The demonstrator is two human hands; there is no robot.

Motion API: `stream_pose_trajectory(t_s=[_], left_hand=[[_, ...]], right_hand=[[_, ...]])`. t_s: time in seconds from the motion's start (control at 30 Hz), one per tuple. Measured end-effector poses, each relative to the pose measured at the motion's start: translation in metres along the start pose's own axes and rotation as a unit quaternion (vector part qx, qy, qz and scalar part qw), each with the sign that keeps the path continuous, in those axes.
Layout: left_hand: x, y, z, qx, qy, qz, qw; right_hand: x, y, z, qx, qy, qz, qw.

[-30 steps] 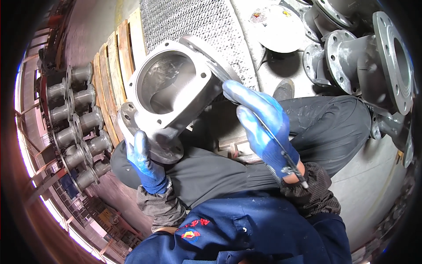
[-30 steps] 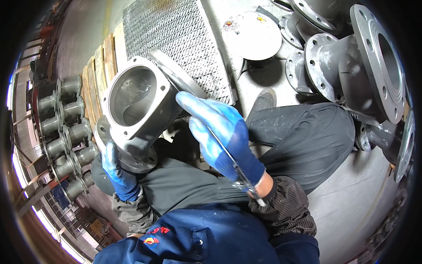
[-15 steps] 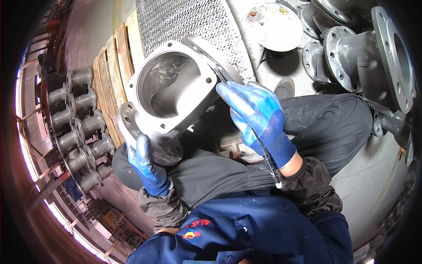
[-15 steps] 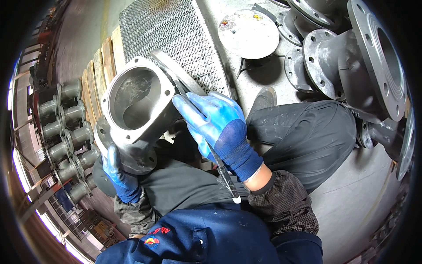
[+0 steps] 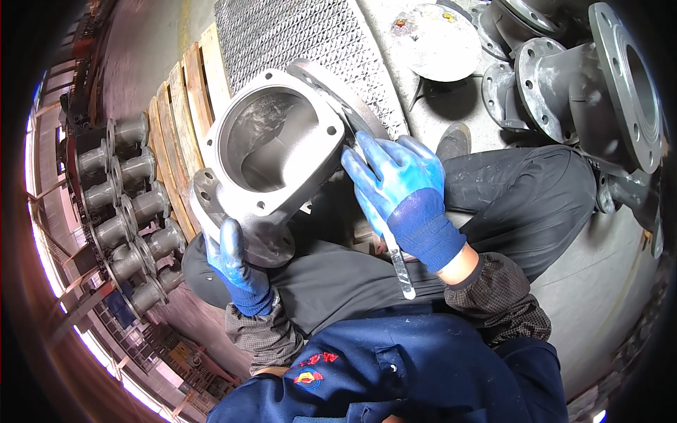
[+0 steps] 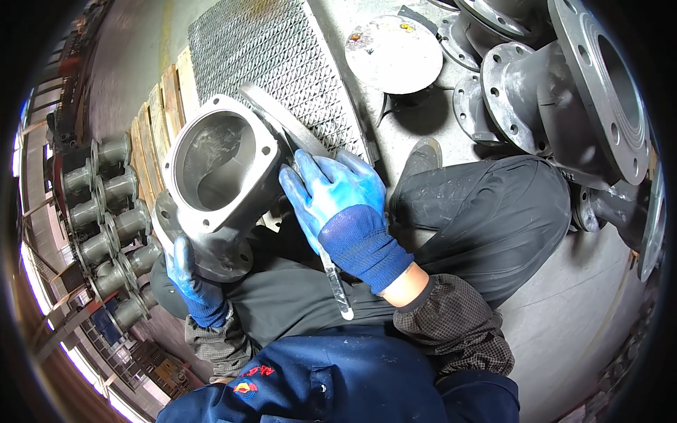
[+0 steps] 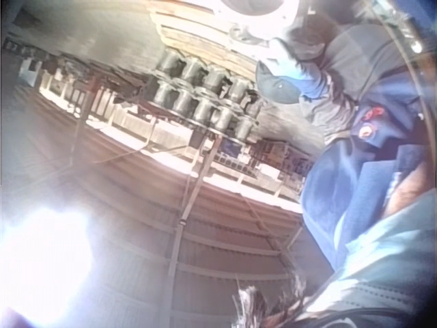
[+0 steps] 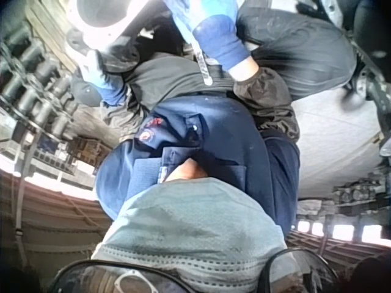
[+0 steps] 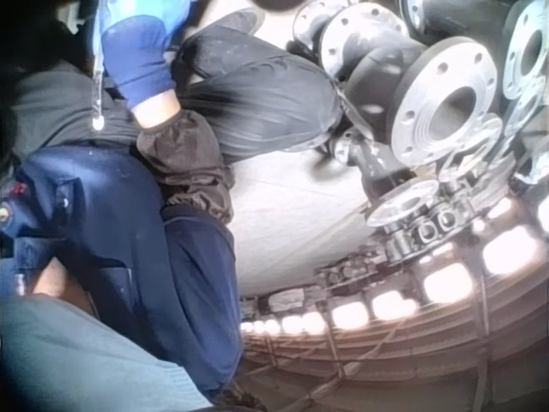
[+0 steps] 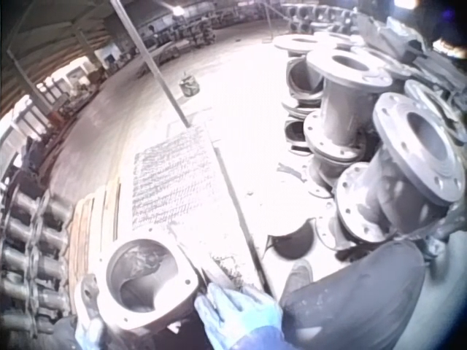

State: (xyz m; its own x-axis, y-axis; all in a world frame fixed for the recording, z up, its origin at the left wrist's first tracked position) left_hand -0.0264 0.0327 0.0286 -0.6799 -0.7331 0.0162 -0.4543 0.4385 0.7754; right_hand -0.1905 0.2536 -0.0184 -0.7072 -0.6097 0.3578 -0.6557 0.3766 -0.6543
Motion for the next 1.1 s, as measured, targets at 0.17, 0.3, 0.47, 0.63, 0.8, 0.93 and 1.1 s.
stream_pose_trajectory(t_s=[0.17,0.3,0.47,0.63,0.8,0.93,1.1], left_hand=[[0.003,0.014,0.008,-0.01,0.0,0.025,1.0],[0.0,-0.001,0.001,-0.028,0.005,-0.002,1.0],[0.0,-0.006,-0.004,0.041,-0.025,0.047,0.998],[0.001,-0.001,-0.005,0.092,-0.033,0.116,0.988],[-0.001,0.013,0.0,0.191,-0.019,0.185,0.964],[0.0,0.002,-0.003,0.132,-0.035,0.147,0.98],[-0.001,0.002,-0.001,0.022,-0.021,0.012,0.999]], right_hand=[[0.001,-0.007,-0.009,0.024,-0.018,0.012,0.999],[-0.001,-0.003,-0.021,0.148,0.098,-0.02,0.984],[-0.01,0.015,0.003,0.539,0.215,0.174,0.795],[-0.005,0.005,0.003,0.602,0.258,0.278,0.703],[-0.01,0.002,0.002,0.585,0.249,0.284,0.718],[-0.014,-0.001,0.003,0.605,0.267,0.238,0.711],[-0.011,0.006,0.007,0.555,0.245,0.196,0.77]])
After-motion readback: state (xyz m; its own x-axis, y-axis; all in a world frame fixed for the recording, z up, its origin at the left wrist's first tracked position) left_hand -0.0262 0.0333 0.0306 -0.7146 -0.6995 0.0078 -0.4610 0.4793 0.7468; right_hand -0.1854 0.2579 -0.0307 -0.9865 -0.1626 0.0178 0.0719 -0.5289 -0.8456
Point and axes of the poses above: each hand's wrist, its own x-axis towards the middle knuckle, its own z-axis out of the palm, y = z × x, the point moved 5 cm from there along x, towards the middle knuckle, and after that the axes turned 9 degrees about x, right-handed, at the moved point
